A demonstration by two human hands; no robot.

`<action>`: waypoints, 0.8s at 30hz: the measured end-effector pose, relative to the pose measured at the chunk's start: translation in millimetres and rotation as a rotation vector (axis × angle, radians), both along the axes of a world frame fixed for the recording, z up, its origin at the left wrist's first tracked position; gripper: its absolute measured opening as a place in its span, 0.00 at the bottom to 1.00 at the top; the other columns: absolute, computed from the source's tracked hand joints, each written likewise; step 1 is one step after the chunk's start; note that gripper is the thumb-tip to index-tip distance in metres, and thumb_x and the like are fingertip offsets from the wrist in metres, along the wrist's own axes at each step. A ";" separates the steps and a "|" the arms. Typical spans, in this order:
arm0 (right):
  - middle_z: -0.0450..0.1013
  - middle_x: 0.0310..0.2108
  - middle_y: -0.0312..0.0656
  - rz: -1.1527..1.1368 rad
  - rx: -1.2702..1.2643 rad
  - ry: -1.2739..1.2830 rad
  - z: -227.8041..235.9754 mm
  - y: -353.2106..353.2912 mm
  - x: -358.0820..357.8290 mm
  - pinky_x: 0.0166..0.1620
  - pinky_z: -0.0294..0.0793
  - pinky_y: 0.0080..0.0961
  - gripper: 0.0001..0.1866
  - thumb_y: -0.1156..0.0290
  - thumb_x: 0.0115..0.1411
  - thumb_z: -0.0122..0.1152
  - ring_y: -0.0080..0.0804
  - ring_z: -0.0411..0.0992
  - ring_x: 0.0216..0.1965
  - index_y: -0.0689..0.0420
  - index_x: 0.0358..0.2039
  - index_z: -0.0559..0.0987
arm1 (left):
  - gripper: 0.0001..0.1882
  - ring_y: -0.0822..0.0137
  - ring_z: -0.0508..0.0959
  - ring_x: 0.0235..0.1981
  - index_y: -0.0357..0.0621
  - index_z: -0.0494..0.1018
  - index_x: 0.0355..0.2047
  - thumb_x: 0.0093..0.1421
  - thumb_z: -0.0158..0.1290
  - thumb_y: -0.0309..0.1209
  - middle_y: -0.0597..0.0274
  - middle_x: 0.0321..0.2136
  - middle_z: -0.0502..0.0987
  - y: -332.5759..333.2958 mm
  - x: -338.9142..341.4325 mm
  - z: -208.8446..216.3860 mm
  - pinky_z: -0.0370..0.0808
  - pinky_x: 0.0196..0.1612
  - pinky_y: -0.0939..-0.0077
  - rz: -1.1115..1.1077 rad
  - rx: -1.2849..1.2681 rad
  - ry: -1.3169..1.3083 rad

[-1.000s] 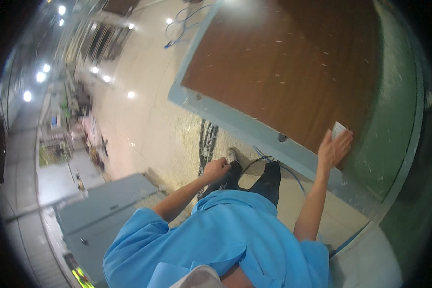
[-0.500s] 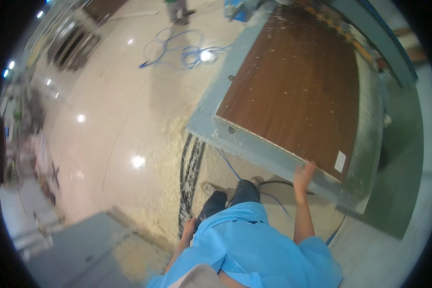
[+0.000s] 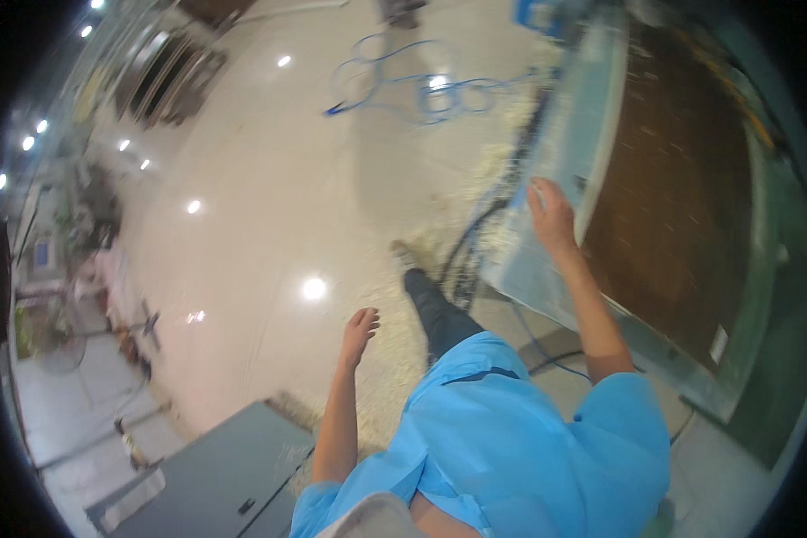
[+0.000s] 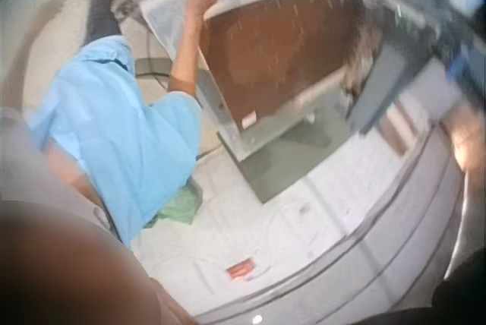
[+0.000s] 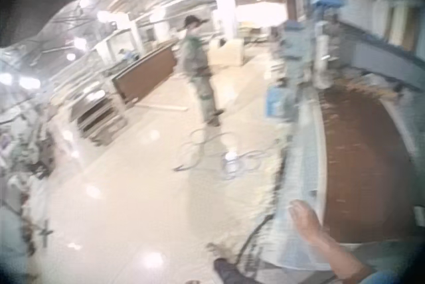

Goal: The person measures a wood panel on a machine using a tape measure, then uses a computer mouse at a control station. The person cleans the wood panel surface with a blue air hose and moves the panel to a rack.

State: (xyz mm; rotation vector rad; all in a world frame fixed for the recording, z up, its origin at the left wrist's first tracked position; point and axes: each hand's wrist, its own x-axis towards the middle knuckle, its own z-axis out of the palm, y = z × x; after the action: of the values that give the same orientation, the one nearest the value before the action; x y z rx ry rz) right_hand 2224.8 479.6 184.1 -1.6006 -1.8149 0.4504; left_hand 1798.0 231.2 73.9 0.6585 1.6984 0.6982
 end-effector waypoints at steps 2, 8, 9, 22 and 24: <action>0.76 0.51 0.55 0.103 -0.156 0.152 -29.6 75.8 -68.7 0.56 0.73 0.40 0.21 0.61 0.69 0.54 0.55 0.74 0.53 0.62 0.55 0.77 | 0.25 0.62 0.81 0.43 0.39 0.77 0.51 0.69 0.50 0.49 0.53 0.41 0.82 14.4 -60.0 5.4 0.76 0.47 0.67 -0.082 -0.118 0.214; 0.74 0.55 0.56 0.305 -0.420 -0.006 -137.3 229.7 -277.7 0.56 0.72 0.44 0.24 0.60 0.67 0.55 0.54 0.74 0.53 0.61 0.57 0.75 | 0.22 0.48 0.82 0.47 0.41 0.79 0.49 0.67 0.53 0.46 0.46 0.43 0.83 80.9 -180.7 17.9 0.77 0.49 0.60 -0.147 -0.231 0.484; 0.75 0.55 0.55 0.335 -0.460 -0.098 -145.6 242.8 -310.9 0.53 0.75 0.43 0.22 0.61 0.66 0.56 0.52 0.77 0.50 0.60 0.57 0.76 | 0.21 0.49 0.82 0.47 0.41 0.79 0.49 0.67 0.53 0.45 0.46 0.44 0.83 98.5 -190.2 23.0 0.77 0.49 0.60 -0.120 -0.220 0.481; 0.77 0.51 0.53 0.388 -0.867 -0.143 -399.9 555.0 -604.2 0.55 0.74 0.48 0.23 0.58 0.66 0.57 0.53 0.75 0.53 0.57 0.57 0.74 | 0.17 0.55 0.70 0.63 0.50 0.80 0.47 0.58 0.62 0.39 0.57 0.56 0.76 548.7 -303.9 -103.5 0.63 0.66 0.51 -0.653 0.209 0.490; 0.76 0.53 0.52 0.300 -0.774 -0.174 -508.2 613.9 -639.3 0.58 0.73 0.48 0.25 0.58 0.65 0.58 0.52 0.74 0.55 0.56 0.59 0.72 | 0.18 0.58 0.67 0.66 0.51 0.80 0.47 0.57 0.63 0.39 0.61 0.57 0.75 621.9 -325.6 -159.7 0.58 0.69 0.48 -0.845 0.131 0.534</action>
State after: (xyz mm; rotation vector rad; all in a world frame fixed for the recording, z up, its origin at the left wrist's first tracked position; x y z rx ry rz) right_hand 1585.5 1093.5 -324.0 -1.8888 -2.1698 1.3126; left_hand 1472.5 853.1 -85.8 1.6309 1.6196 0.0155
